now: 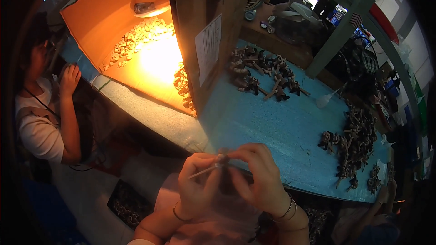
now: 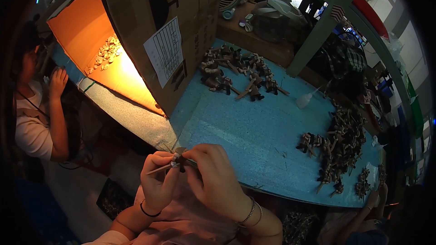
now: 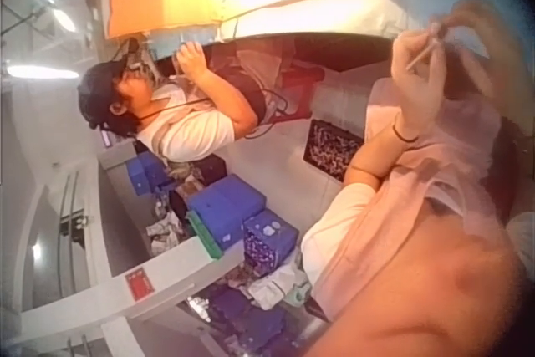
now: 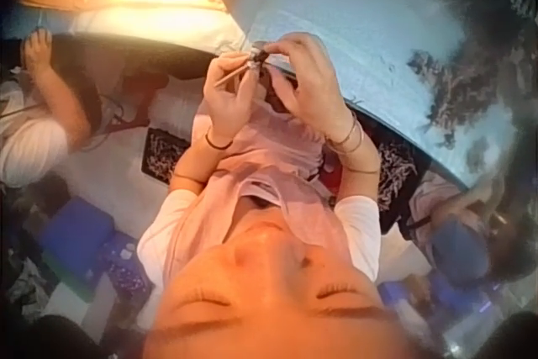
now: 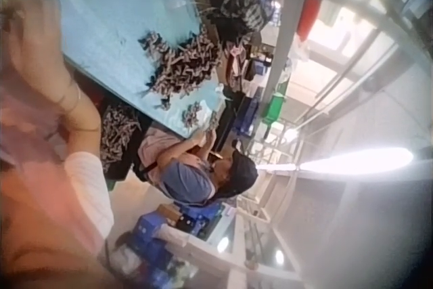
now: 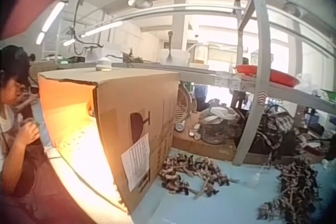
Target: The person assembles small plastic toy figures by applying glue from a glue bottle to individual plastic toy parts.
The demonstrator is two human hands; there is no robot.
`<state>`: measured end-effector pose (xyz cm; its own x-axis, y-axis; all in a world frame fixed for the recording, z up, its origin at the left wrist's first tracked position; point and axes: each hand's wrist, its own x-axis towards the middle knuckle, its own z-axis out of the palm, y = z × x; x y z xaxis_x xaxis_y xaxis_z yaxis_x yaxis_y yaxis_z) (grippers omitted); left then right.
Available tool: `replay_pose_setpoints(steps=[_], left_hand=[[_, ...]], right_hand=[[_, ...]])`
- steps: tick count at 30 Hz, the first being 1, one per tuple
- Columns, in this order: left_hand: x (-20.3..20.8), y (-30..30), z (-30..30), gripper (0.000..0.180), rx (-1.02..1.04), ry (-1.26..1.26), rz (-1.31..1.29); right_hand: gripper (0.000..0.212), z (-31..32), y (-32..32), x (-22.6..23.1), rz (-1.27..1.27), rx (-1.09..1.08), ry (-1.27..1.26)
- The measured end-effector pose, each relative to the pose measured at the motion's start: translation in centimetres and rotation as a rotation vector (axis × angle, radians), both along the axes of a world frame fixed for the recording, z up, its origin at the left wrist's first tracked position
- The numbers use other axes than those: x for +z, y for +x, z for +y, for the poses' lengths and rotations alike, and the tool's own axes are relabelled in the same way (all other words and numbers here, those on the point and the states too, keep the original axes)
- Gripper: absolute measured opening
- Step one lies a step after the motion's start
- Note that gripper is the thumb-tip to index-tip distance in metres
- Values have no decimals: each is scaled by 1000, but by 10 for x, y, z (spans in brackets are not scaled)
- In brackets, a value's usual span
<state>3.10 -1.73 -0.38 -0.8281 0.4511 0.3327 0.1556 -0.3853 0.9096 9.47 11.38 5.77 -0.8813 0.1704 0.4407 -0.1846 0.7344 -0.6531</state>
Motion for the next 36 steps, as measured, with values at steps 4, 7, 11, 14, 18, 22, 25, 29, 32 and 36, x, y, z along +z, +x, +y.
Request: replay_pose_setpoints(steps=[4, 7, 11, 14, 18, 22, 25, 29, 32, 36], left_hand=[[0, 0, 6, 18, -64, 104, -168], [8, 12, 12, 16, -71, 90, -310], [2, 8, 2, 31, -121, -54, -83], [7, -11, -5, 37, -173, -169, 240], [25, -19, 8, 43, -95, -188, 367], [22, -10, 16, 47, -150, -193, 440], [21, 3, 16, 49, -25, -250, 484], [19, 5, 17, 49, -23, -287, 476], [20, 7, 16, 55, -15, -257, 375], [18, 9, 16, 60, -74, -227, 319]], right_hand=[[44, -9, -2, -3, -3, -37, 76], [47, -13, -4, -12, 101, -176, 297], [51, 15, -6, -17, 64, -108, 86], [57, 32, 0, -44, 61, 75, -538], [67, 31, 12, -61, 139, 318, -1088], [71, 28, 11, -63, 157, 411, -1111], [70, 25, 10, -65, 163, 384, -1106], [69, 20, 12, -69, 184, 331, -1125], [68, 16, 13, -64, 157, 254, -1113], [68, 16, 13, -61, 167, 231, -1083]])
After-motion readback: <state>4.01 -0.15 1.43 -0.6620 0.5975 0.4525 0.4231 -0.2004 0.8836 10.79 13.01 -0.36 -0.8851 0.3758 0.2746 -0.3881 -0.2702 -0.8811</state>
